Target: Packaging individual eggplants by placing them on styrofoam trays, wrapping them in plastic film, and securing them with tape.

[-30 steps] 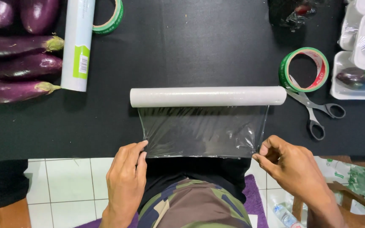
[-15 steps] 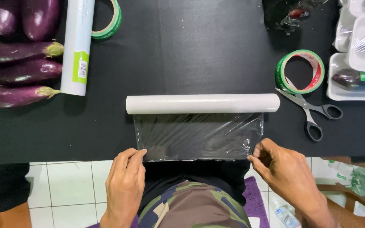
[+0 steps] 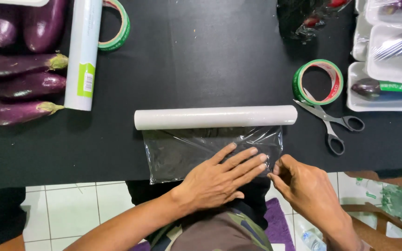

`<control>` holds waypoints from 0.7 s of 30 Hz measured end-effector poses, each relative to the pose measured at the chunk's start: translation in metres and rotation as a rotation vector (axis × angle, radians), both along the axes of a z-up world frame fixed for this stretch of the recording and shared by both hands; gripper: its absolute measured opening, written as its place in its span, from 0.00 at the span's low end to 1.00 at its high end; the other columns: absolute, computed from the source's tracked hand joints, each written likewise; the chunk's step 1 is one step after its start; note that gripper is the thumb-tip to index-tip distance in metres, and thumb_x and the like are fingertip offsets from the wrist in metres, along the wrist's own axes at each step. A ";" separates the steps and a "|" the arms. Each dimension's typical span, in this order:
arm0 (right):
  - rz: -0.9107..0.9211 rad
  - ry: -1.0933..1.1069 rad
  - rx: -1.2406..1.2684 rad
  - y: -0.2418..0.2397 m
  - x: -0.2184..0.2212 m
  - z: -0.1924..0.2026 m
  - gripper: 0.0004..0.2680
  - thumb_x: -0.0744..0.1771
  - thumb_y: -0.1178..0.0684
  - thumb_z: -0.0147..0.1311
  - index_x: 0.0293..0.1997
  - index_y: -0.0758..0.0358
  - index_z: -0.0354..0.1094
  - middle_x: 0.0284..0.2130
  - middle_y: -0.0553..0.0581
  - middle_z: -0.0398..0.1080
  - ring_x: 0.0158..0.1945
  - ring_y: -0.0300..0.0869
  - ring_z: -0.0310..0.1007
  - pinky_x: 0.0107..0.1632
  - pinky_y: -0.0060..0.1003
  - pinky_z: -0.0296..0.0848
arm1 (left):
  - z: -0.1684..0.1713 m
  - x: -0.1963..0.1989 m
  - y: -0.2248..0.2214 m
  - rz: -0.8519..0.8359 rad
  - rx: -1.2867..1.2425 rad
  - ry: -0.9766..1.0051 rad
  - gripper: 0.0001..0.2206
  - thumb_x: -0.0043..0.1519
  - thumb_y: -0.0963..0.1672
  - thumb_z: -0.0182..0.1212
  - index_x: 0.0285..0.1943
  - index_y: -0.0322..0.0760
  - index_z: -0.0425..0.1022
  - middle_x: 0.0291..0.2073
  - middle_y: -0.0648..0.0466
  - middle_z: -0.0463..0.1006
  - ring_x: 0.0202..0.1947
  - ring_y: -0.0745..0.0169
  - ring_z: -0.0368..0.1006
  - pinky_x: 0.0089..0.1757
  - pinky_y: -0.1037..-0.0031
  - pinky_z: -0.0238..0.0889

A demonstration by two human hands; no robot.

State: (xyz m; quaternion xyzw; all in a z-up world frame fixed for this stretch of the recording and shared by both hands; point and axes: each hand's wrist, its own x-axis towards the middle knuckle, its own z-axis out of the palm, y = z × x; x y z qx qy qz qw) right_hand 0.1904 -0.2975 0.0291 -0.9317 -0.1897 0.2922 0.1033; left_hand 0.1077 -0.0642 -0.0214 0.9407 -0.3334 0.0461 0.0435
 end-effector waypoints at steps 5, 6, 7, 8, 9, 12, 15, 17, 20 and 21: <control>-0.136 0.061 -0.146 -0.009 0.020 0.023 0.07 0.66 0.40 0.58 0.36 0.45 0.67 0.23 0.42 0.77 0.27 0.41 0.75 0.37 0.38 0.69 | 0.000 0.003 0.001 -0.011 0.071 0.041 0.46 0.60 0.67 0.50 0.83 0.53 0.40 0.81 0.54 0.42 0.81 0.52 0.37 0.72 0.51 0.33; -0.207 0.009 -0.215 -0.009 0.028 0.031 0.08 0.66 0.38 0.57 0.37 0.45 0.69 0.25 0.44 0.80 0.29 0.43 0.78 0.39 0.40 0.71 | -0.001 0.003 0.001 -0.010 0.058 0.042 0.46 0.59 0.68 0.51 0.83 0.56 0.40 0.81 0.52 0.43 0.80 0.49 0.38 0.72 0.50 0.34; -0.209 0.010 -0.218 -0.006 0.036 0.031 0.08 0.66 0.38 0.57 0.37 0.45 0.69 0.25 0.44 0.80 0.29 0.43 0.78 0.39 0.40 0.71 | 0.000 0.004 0.001 -0.012 0.055 0.042 0.46 0.59 0.68 0.51 0.83 0.56 0.40 0.81 0.52 0.43 0.80 0.49 0.38 0.72 0.50 0.34; -0.037 -0.271 0.079 -0.002 0.045 0.030 0.11 0.66 0.45 0.60 0.48 0.55 0.70 0.39 0.53 0.76 0.44 0.48 0.74 0.52 0.43 0.68 | 0.000 0.004 0.000 -0.010 0.062 0.041 0.46 0.59 0.68 0.51 0.83 0.57 0.39 0.81 0.52 0.43 0.80 0.49 0.38 0.72 0.50 0.33; 0.130 -0.551 0.378 0.001 0.052 0.029 0.17 0.66 0.51 0.64 0.59 0.66 0.71 0.54 0.63 0.73 0.59 0.53 0.70 0.65 0.45 0.66 | 0.000 0.003 0.001 -0.010 0.072 0.043 0.47 0.58 0.68 0.52 0.83 0.58 0.38 0.81 0.52 0.42 0.80 0.48 0.38 0.72 0.49 0.33; 0.481 -0.585 0.380 0.029 0.098 0.013 0.21 0.65 0.47 0.66 0.63 0.60 0.68 0.56 0.62 0.70 0.57 0.54 0.70 0.59 0.50 0.69 | 0.003 0.002 -0.002 -0.021 0.103 0.038 0.48 0.56 0.68 0.56 0.82 0.65 0.36 0.81 0.50 0.42 0.80 0.43 0.39 0.70 0.43 0.37; 0.600 -0.400 0.409 0.041 0.133 0.019 0.15 0.66 0.47 0.62 0.57 0.58 0.73 0.47 0.53 0.76 0.46 0.48 0.73 0.52 0.44 0.68 | 0.002 0.003 -0.005 -0.041 0.145 0.092 0.40 0.59 0.64 0.48 0.81 0.65 0.44 0.81 0.48 0.39 0.80 0.40 0.35 0.70 0.39 0.34; 0.579 -0.359 0.387 0.042 0.132 0.016 0.16 0.67 0.47 0.60 0.60 0.61 0.71 0.49 0.57 0.75 0.46 0.51 0.72 0.51 0.47 0.69 | 0.001 0.002 -0.004 -0.033 0.130 0.065 0.44 0.56 0.65 0.53 0.81 0.67 0.40 0.81 0.49 0.41 0.80 0.40 0.37 0.69 0.39 0.37; 0.524 -0.449 0.354 0.045 0.112 0.012 0.18 0.68 0.51 0.57 0.64 0.65 0.66 0.54 0.64 0.71 0.50 0.56 0.71 0.56 0.54 0.68 | 0.005 0.003 -0.003 -0.012 0.093 0.035 0.50 0.52 0.68 0.59 0.82 0.68 0.38 0.81 0.51 0.45 0.80 0.42 0.40 0.70 0.42 0.38; 0.487 -0.574 0.338 0.046 0.102 0.010 0.18 0.68 0.54 0.57 0.66 0.66 0.63 0.58 0.66 0.68 0.55 0.59 0.71 0.63 0.58 0.66 | 0.006 0.002 -0.003 0.001 0.065 0.037 0.52 0.50 0.71 0.59 0.82 0.67 0.39 0.81 0.52 0.47 0.80 0.45 0.41 0.70 0.43 0.36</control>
